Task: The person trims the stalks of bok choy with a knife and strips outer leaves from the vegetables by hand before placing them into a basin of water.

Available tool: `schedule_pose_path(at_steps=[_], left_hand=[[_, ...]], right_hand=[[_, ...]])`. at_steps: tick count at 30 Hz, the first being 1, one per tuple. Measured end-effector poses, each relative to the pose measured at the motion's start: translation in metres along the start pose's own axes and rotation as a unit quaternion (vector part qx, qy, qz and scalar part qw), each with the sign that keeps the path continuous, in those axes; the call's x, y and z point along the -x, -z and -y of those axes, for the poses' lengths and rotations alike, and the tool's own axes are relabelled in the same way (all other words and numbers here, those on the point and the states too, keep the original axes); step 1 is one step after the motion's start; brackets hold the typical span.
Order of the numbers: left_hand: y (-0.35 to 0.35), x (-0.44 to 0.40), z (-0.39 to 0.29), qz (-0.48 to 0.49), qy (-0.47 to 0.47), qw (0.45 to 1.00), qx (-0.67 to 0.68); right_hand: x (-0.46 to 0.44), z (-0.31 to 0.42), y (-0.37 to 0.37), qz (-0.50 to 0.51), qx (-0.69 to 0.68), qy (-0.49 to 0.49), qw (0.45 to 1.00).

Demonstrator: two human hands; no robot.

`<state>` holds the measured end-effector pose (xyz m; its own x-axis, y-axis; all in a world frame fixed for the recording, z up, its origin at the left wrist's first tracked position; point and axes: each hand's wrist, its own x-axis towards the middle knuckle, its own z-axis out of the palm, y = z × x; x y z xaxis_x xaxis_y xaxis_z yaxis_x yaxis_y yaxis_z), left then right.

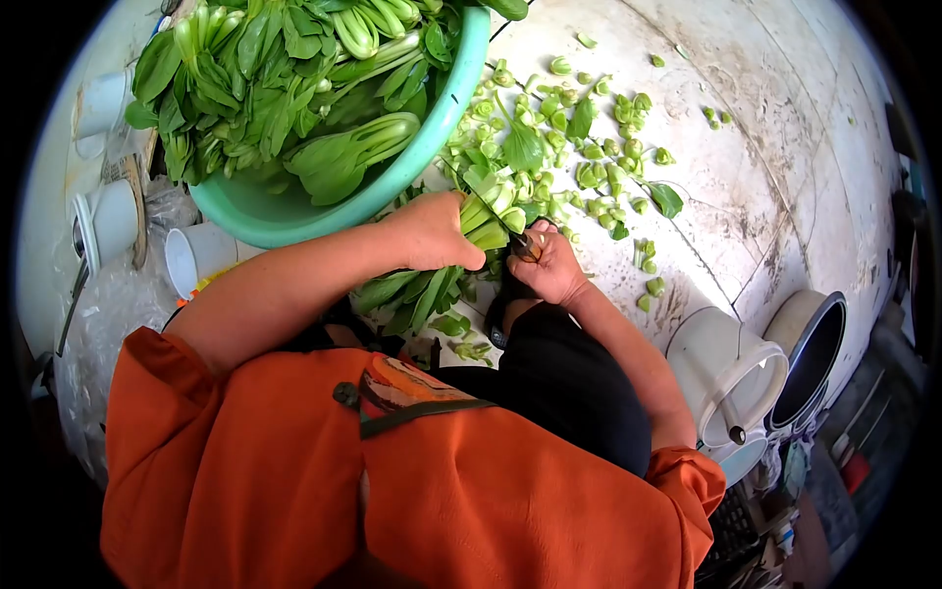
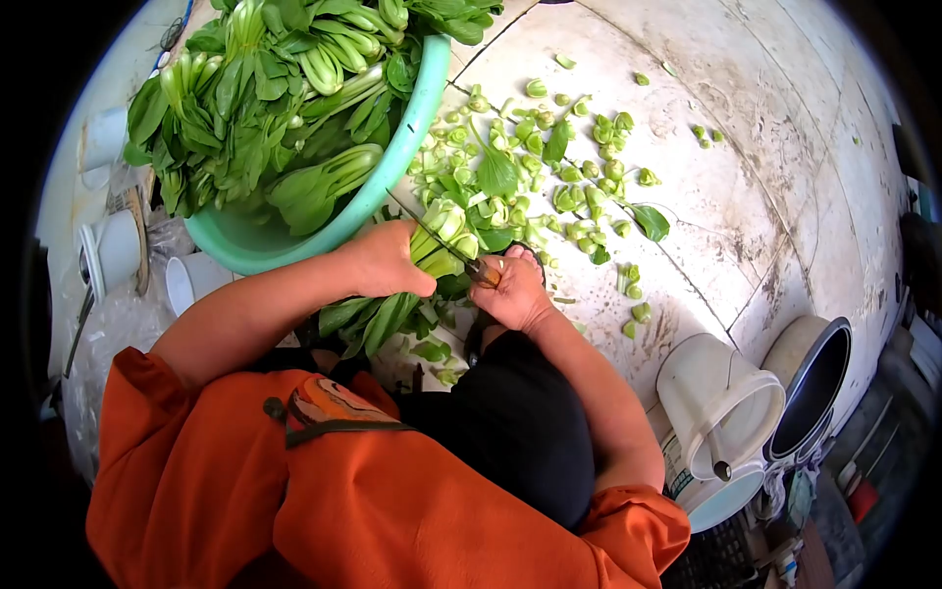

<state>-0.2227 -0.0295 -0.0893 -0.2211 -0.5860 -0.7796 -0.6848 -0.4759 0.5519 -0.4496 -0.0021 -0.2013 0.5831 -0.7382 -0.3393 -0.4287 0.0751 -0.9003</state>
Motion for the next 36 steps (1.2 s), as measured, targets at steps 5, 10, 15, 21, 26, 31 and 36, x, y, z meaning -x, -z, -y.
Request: schedule_pose_path(at_steps=[5, 10, 15, 21, 26, 31, 36], left_hand=[[0.004, 0.002, -0.005, -0.06, 0.025, 0.997, -0.044], [-0.001, 0.011, -0.002, -0.059, 0.006, 0.998, -0.038], [-0.005, 0.011, 0.002, -0.069, -0.027, 0.997, -0.02], [-0.008, 0.012, -0.015, -0.06, -0.009, 0.996, -0.069], [-0.008, 0.004, 0.004, -0.105, -0.07, 0.99, 0.067], [0.017, 0.015, -0.019, -0.073, -0.071, 0.992, 0.069], [0.017, 0.008, 0.003, -0.079, -0.089, 0.988, 0.097]], right_hand=[[0.004, -0.019, -0.002, 0.006, 0.025, 0.006, 1.0], [0.012, -0.051, -0.013, -0.037, 0.047, 0.079, 0.995], [0.015, -0.034, -0.01, -0.006, 0.053, 0.049, 0.997], [-0.005, 0.017, 0.013, 0.038, 0.003, -0.01, 0.999], [0.019, -0.038, -0.009, -0.059, 0.018, 0.045, 0.997], [0.037, -0.032, -0.004, -0.036, -0.139, -0.109, 0.984], [0.023, -0.035, -0.013, -0.123, -0.06, 0.053, 0.989]])
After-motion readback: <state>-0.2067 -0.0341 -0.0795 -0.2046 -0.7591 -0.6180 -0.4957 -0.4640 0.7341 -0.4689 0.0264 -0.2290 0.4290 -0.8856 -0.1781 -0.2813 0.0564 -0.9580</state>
